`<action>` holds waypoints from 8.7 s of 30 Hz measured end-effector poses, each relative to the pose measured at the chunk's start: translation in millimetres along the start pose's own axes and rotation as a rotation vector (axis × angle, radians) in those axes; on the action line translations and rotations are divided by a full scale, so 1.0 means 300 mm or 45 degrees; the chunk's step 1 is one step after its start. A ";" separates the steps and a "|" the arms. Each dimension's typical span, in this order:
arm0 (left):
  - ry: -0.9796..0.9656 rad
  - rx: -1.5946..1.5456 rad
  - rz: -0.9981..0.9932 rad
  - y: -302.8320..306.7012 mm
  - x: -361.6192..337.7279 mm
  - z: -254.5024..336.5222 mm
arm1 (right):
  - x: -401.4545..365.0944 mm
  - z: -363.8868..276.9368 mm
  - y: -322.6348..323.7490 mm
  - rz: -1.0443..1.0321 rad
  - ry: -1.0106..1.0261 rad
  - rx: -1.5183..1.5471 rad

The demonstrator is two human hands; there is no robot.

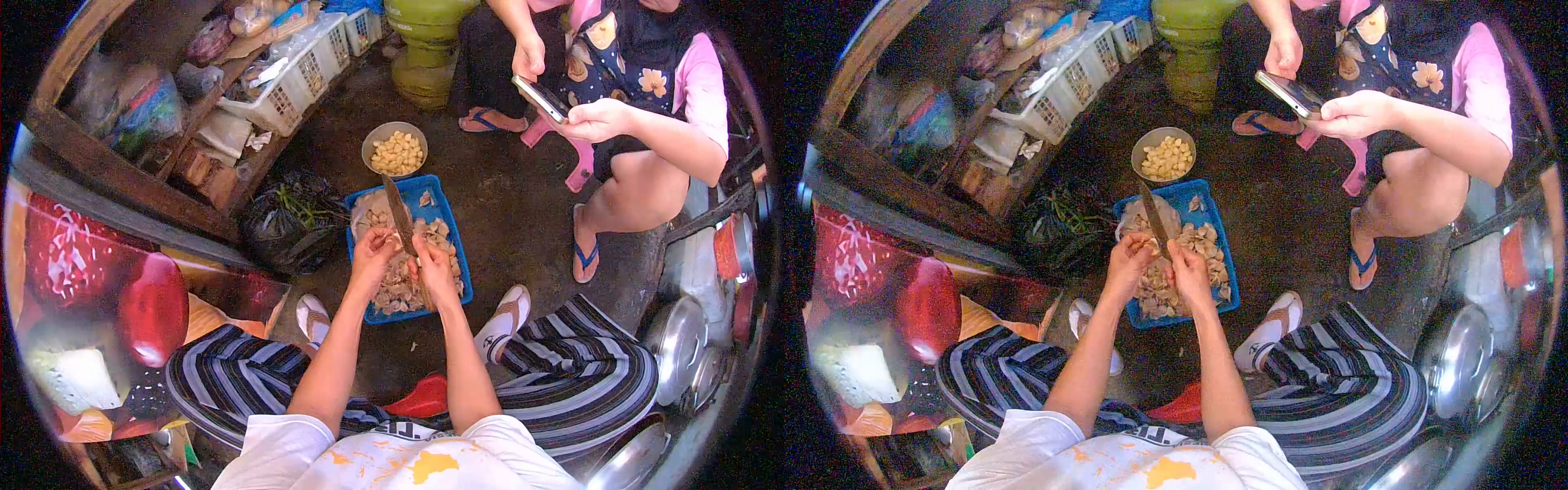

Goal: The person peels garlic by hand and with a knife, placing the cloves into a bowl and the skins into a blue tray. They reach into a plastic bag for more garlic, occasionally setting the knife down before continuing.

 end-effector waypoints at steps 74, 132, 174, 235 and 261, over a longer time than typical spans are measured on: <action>0.225 -0.449 0.091 -0.002 0.014 -0.014 | 0.013 0.007 0.003 -0.021 0.138 -0.147; -0.060 -0.240 0.069 0.002 0.026 -0.015 | -0.006 -0.032 -0.008 0.092 0.043 -0.089; -0.264 1.369 -0.026 0.059 0.574 -0.500 | 0.138 0.150 0.203 0.424 -0.064 -0.231; -1.014 1.315 -0.161 0.068 0.388 -0.245 | 0.129 0.148 0.161 0.401 0.057 -0.363; 0.365 -0.475 -0.070 0.013 0.062 -0.043 | 0.000 0.004 0.028 0.170 0.309 -0.324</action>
Point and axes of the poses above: each hand's wrist, its own x-axis towards the middle knuckle, its own y-axis out of the back of the hand, z = x × y, the point moved 4 cm from there along x, towards the middle knuckle, and after that the axes turned 15 degrees about z, right-handed, at the moved point
